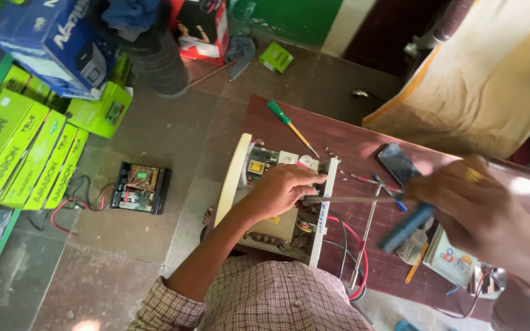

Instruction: The person uses a T-handle wrench and a screwdriver to tighten screws on the internal components of an open electronic device, likely a battery charger. They manipulate wires and adjust parts within the casing while working at a cluttered table.

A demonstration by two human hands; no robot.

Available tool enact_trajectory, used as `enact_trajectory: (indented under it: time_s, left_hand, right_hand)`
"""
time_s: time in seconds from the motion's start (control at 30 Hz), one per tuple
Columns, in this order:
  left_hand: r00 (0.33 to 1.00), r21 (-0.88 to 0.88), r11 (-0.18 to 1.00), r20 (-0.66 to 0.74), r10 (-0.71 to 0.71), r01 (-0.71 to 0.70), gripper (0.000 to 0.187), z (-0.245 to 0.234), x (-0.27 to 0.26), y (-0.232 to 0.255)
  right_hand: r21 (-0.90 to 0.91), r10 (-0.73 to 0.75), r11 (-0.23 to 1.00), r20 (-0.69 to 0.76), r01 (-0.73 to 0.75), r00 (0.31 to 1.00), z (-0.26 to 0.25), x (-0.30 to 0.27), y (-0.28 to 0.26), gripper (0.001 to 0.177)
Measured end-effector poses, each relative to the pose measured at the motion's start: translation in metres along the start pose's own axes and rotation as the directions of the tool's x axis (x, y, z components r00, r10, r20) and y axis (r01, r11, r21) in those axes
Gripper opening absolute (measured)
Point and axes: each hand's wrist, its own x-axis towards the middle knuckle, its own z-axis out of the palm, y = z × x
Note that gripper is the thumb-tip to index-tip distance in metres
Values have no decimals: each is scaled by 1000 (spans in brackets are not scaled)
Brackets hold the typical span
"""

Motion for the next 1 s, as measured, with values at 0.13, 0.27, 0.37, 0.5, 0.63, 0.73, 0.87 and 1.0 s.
enact_trajectory:
  time_s: [0.13,0.27,0.37,0.5,0.63,0.73,0.87,1.0]
  left_hand:
    - [994,175,982,-80,80,-65,21,11,-8,-23]
    - [991,92,996,-131,0,12,14,11,-7,-41]
    - [994,115,993,-111,-6,19,13,11,-8,-43]
    - [994,143,990,-113,3,13,11,13,-7,-44]
    - [993,136,990,-114,-22,37,11,14,-10,-47]
    - [993,132,989,-104,-55,69,11,18,-11,-51]
    - [992,148,985,-109,-70,86,10,21,-14,-54]
    - [989,129,987,-124,-78,94,13,19,-19,-49]
  right_hand:
    - [3,-142,990,-18,143,990,16,62,-7,32]
    - [13,-167,986,21,166,986,29,86,-11,26]
    - [20,-219,976,67,218,973,35,93,-13,41]
    - [49,-254,967,102,250,962,40,93,-15,44]
    - [49,-263,965,122,259,957,44,96,-15,33]
    - [21,-293,956,102,292,951,44,97,-16,26]
    - [-116,-361,926,18,360,933,43,99,-26,23]
    - [-241,-403,883,56,404,914,41,96,-39,24]
